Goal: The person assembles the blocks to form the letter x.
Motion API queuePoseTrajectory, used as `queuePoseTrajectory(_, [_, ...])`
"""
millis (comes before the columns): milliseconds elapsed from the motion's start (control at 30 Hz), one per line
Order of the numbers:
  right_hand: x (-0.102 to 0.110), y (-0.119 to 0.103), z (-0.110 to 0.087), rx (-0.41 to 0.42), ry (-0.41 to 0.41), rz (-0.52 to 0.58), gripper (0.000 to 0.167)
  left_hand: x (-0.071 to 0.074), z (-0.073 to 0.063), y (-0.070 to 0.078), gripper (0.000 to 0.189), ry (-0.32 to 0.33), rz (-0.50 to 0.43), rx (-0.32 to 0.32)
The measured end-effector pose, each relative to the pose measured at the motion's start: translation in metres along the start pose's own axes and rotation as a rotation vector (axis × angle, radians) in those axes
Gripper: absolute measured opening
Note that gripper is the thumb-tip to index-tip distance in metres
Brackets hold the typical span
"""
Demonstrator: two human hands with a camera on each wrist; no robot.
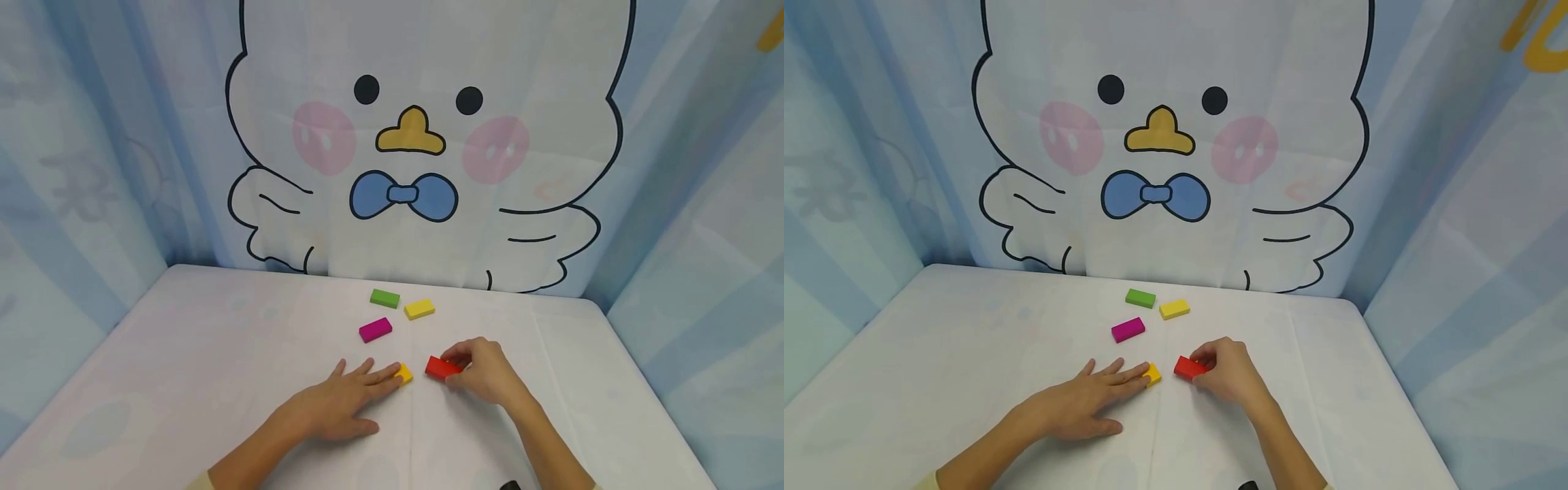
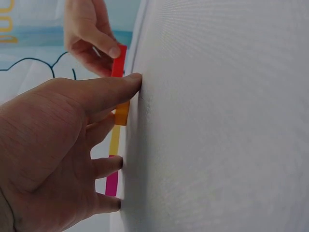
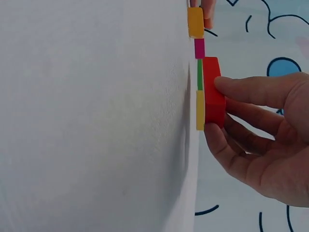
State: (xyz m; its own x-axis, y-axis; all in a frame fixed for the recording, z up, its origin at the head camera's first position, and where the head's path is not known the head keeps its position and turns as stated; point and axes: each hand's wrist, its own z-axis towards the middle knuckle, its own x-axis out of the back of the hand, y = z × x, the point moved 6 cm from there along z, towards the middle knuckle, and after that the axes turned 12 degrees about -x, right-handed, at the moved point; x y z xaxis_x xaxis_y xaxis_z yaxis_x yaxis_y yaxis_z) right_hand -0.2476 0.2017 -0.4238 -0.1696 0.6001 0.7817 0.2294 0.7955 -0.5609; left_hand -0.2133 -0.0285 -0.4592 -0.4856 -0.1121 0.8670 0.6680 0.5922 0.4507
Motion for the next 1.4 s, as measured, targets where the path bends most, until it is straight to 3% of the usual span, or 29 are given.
queuePoseTrajectory(600, [-0.018,-0.003,-0.006,0.076,-0.112,-0.092,0.032,-0.002,0.000,0.000,0.079,0.001,-0.003,-0.018])
queuePoseTrajectory(833, [-0.010,-0.011,-0.011,0.331,-0.216,-0.092,0.039,-0.001,0.000,0.000,0.080,-0.003,-0.002,-0.001])
queuePoseTrajectory(1000, [-0.005,-0.009,-0.015,0.438,-0.308,-0.091,0.043,-0.002,0.000,0.000,0.080,0.004,-0.008,-0.004])
queuePoseTrajectory(1200, [-0.008,-0.006,-0.012,0.465,-0.347,-0.111,0.045,-0.002,-0.001,0.000,0.079,0.005,-0.015,-0.009])
queuePoseTrajectory(1400, [-0.011,-0.004,-0.008,0.431,-0.354,-0.121,0.044,-0.001,-0.001,0.000,0.079,0.007,-0.015,-0.018])
